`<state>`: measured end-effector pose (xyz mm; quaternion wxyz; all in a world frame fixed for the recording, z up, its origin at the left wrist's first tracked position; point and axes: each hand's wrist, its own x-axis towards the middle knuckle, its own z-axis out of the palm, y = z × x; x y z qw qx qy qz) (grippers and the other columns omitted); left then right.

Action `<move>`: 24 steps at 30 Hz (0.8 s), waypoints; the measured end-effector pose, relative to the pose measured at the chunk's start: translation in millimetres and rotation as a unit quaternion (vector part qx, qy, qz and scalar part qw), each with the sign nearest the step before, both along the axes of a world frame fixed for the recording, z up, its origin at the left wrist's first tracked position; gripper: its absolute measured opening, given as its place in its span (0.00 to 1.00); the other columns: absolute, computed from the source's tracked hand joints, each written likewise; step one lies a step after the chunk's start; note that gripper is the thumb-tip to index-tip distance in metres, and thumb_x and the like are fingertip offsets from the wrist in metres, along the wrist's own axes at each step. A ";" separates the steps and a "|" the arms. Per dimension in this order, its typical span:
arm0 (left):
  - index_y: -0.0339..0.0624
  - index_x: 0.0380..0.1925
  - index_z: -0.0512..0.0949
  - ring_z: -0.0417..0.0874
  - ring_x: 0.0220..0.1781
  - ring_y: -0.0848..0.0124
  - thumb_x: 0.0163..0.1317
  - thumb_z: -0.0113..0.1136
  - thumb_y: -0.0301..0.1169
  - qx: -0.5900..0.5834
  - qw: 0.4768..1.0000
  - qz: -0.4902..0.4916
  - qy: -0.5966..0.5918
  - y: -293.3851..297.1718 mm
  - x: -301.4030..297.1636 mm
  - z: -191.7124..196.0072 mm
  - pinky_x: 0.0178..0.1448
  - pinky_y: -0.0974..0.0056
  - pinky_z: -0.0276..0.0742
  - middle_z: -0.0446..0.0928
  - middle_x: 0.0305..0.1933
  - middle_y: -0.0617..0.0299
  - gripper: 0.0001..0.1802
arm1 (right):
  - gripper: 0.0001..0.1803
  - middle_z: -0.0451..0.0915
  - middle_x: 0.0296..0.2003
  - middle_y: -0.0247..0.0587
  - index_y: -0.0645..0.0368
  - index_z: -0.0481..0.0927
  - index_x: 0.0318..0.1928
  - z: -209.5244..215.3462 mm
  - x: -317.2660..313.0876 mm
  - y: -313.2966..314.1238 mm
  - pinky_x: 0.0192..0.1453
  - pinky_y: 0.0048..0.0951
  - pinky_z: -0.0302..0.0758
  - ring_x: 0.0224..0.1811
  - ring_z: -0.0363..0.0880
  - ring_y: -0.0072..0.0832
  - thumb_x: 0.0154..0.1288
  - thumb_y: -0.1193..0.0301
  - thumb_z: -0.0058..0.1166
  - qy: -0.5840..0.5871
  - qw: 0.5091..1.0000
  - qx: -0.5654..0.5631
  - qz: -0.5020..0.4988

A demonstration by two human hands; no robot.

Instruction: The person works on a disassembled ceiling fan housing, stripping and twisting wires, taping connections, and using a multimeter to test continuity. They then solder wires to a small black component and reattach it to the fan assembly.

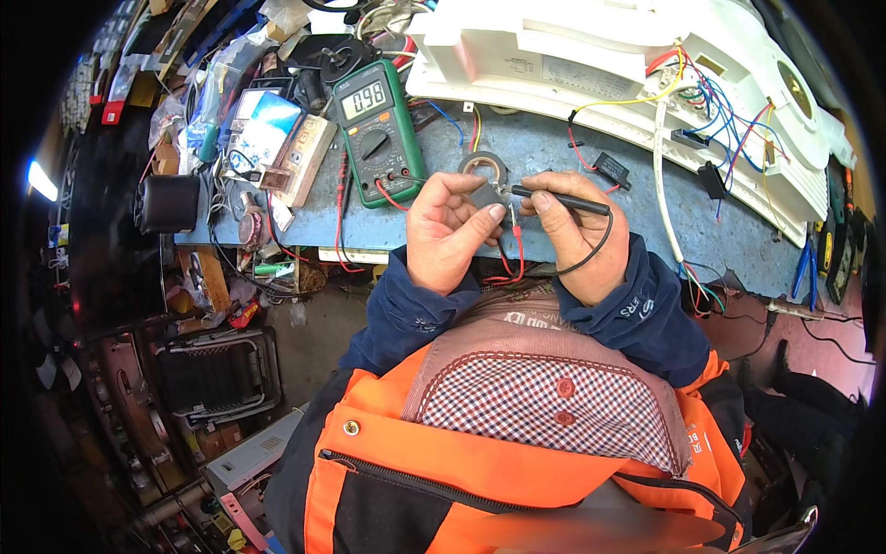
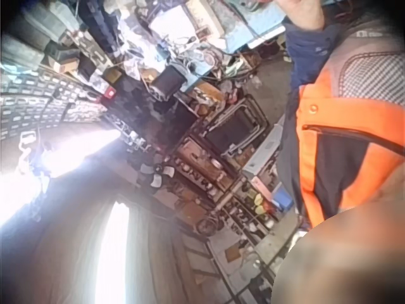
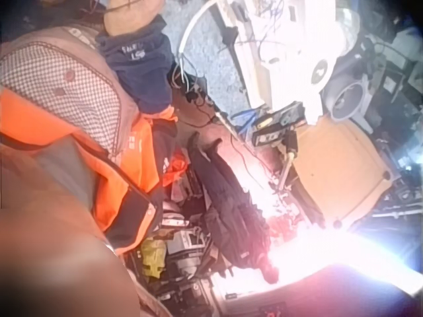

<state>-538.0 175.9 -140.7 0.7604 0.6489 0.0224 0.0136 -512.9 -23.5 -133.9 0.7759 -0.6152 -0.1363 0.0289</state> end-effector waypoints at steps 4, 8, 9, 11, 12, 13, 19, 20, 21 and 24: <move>0.33 0.58 0.76 0.88 0.34 0.71 0.70 0.68 0.16 -0.032 0.999 0.014 -0.027 5.2 -1.8 -3.3 0.38 0.66 0.87 0.87 0.44 0.55 0.19 | 0.09 0.83 0.49 0.45 0.67 0.85 0.53 -4.9 5.0 -7.5 0.57 0.31 0.80 0.49 0.83 0.27 0.81 0.75 0.58 -0.137 0.988 -0.035 -0.064; 0.33 0.58 0.76 0.89 0.35 0.69 0.69 0.67 0.14 -0.070 0.995 0.057 -0.053 6.7 0.0 7.9 0.39 0.66 0.87 0.87 0.44 0.53 0.19 | 0.08 0.82 0.45 0.44 0.65 0.82 0.52 0.9 -1.9 -9.7 0.53 0.29 0.77 0.45 0.79 0.25 0.81 0.75 0.53 -0.124 0.989 -0.082 -0.006; 0.33 0.58 0.75 0.89 0.36 0.70 0.69 0.67 0.14 -0.061 0.994 0.065 -0.067 4.4 0.5 10.8 0.40 0.66 0.88 0.87 0.45 0.53 0.20 | 0.09 0.82 0.40 0.41 0.66 0.82 0.54 8.8 -6.1 -7.4 0.49 0.28 0.77 0.41 0.79 0.23 0.81 0.75 0.53 -0.064 0.993 -0.093 0.034; 0.33 0.59 0.74 0.90 0.38 0.71 0.70 0.67 0.12 -0.042 0.991 0.085 -0.098 0.9 -0.1 14.1 0.43 0.67 0.90 0.87 0.46 0.52 0.21 | 0.11 0.81 0.32 0.37 0.66 0.84 0.55 6.4 -2.5 3.9 0.40 0.28 0.76 0.33 0.78 0.21 0.79 0.72 0.62 -0.124 0.982 -0.136 0.035; 0.33 0.60 0.73 0.91 0.43 0.71 0.70 0.67 0.11 -0.047 0.989 0.077 -0.120 2.9 -0.5 11.1 0.47 0.67 0.91 0.87 0.49 0.51 0.22 | 0.12 0.81 0.32 0.37 0.66 0.85 0.54 10.5 -1.9 3.5 0.39 0.29 0.76 0.32 0.78 0.20 0.78 0.71 0.64 -0.128 0.975 -0.172 0.056; 0.33 0.61 0.73 0.91 0.45 0.71 0.70 0.67 0.11 -0.041 0.989 0.071 -0.123 3.1 -1.1 12.3 0.49 0.67 0.90 0.87 0.50 0.51 0.22 | 0.13 0.81 0.32 0.38 0.66 0.86 0.54 13.8 -1.6 3.9 0.38 0.29 0.75 0.31 0.77 0.20 0.77 0.70 0.66 -0.130 0.966 -0.208 0.076; 0.33 0.63 0.73 0.90 0.54 0.70 0.70 0.67 0.11 -0.018 0.988 0.053 -0.143 5.0 -10.1 16.5 0.56 0.69 0.89 0.86 0.54 0.52 0.24 | 0.10 0.84 0.32 0.32 0.64 0.88 0.49 4.1 0.0 12.7 0.38 0.28 0.75 0.34 0.77 0.16 0.76 0.70 0.70 0.003 0.981 -0.139 0.134; 0.33 0.63 0.73 0.90 0.54 0.70 0.70 0.67 0.11 -0.014 0.988 0.048 -0.143 5.8 -11.6 18.3 0.56 0.69 0.89 0.86 0.55 0.52 0.24 | 0.10 0.84 0.32 0.30 0.64 0.89 0.49 3.4 -0.1 13.3 0.39 0.28 0.75 0.35 0.77 0.15 0.76 0.70 0.69 0.036 0.980 -0.124 0.152; 0.33 0.63 0.73 0.90 0.55 0.70 0.71 0.67 0.10 -0.010 0.989 0.044 -0.143 6.8 -13.0 19.3 0.57 0.69 0.88 0.86 0.55 0.53 0.24 | 0.10 0.84 0.32 0.29 0.64 0.89 0.49 5.4 0.3 12.9 0.39 0.27 0.75 0.36 0.77 0.14 0.77 0.70 0.69 0.043 0.977 -0.137 0.158; 0.33 0.64 0.73 0.90 0.53 0.71 0.72 0.66 0.11 -0.015 0.992 0.044 -0.121 5.6 -17.3 18.5 0.56 0.68 0.89 0.86 0.55 0.54 0.24 | 0.11 0.85 0.32 0.30 0.64 0.89 0.50 10.2 0.6 10.8 0.40 0.27 0.76 0.36 0.78 0.15 0.77 0.69 0.68 0.047 0.975 -0.142 0.167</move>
